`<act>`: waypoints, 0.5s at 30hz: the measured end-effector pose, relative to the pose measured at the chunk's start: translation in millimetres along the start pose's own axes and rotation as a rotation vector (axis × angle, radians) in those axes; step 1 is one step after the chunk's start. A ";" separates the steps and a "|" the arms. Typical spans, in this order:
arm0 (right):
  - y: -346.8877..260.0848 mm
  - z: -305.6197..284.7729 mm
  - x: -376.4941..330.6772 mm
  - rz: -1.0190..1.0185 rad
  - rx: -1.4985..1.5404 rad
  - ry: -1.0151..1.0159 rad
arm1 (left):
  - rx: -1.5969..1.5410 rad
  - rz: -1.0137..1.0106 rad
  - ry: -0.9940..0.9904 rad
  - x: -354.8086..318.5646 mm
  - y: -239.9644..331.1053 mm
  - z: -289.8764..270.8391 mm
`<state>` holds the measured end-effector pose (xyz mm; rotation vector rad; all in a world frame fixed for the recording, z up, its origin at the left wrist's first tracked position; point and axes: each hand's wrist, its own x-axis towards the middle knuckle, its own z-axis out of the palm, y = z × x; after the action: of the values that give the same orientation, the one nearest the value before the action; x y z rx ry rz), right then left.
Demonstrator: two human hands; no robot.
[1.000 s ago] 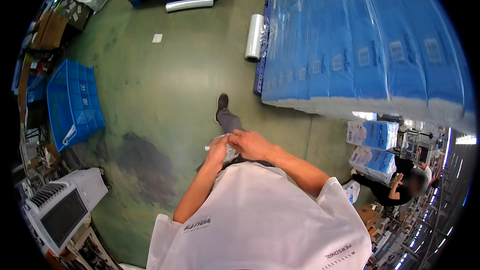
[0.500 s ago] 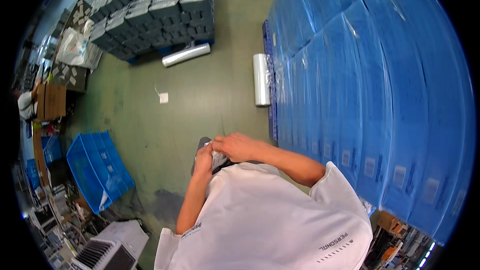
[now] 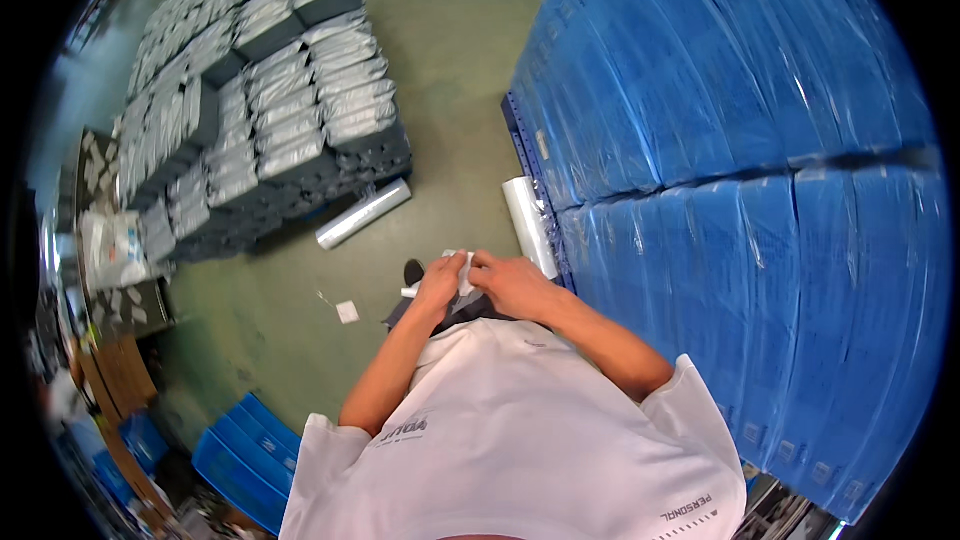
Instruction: The person stands by a circular conveyor belt, picks up individual white paper rolls, turns them over by hand, and places them back onto the belt.
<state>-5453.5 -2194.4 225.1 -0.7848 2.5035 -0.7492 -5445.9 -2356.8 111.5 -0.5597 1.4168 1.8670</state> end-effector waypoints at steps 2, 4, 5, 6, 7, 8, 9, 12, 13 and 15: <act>16.2 -33.4 32.8 0.023 -0.015 0.065 | 0.099 -0.016 -0.041 46.3 44.6 -1.5; 39.3 -59.5 66.9 0.063 -0.039 0.093 | 0.203 -0.031 -0.047 106.4 76.2 -7.1; 55.4 -66.7 84.8 0.096 -0.038 0.106 | 0.229 -0.043 -0.035 136.5 94.1 -8.8; 71.4 -77.5 103.4 0.097 -0.046 0.110 | 0.253 -0.053 -0.018 165.6 111.3 -10.1; 88.4 -89.6 122.3 0.093 -0.056 0.111 | 0.124 -0.112 -0.069 192.7 127.8 -14.0; 108.5 -99.4 143.6 0.092 -0.062 0.115 | 0.116 -0.142 -0.046 213.8 154.8 -15.2; 130.1 -116.2 166.9 0.063 -0.066 0.136 | 0.101 -0.155 -0.015 239.1 184.0 -14.5; 190.2 -173.9 234.9 -0.005 -0.071 0.179 | 0.035 -0.165 0.026 330.9 254.0 -20.6; 208.7 -197.5 258.6 -0.018 -0.073 0.190 | 0.012 -0.165 0.034 365.0 273.0 -25.4; 246.6 -246.7 299.2 -0.041 -0.117 0.167 | -0.086 -0.176 0.134 412.0 331.1 -11.5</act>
<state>-5905.8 -2116.2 203.0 -0.8475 2.7084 -0.7143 -5964.8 -2299.3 28.5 -0.8389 1.3297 1.7836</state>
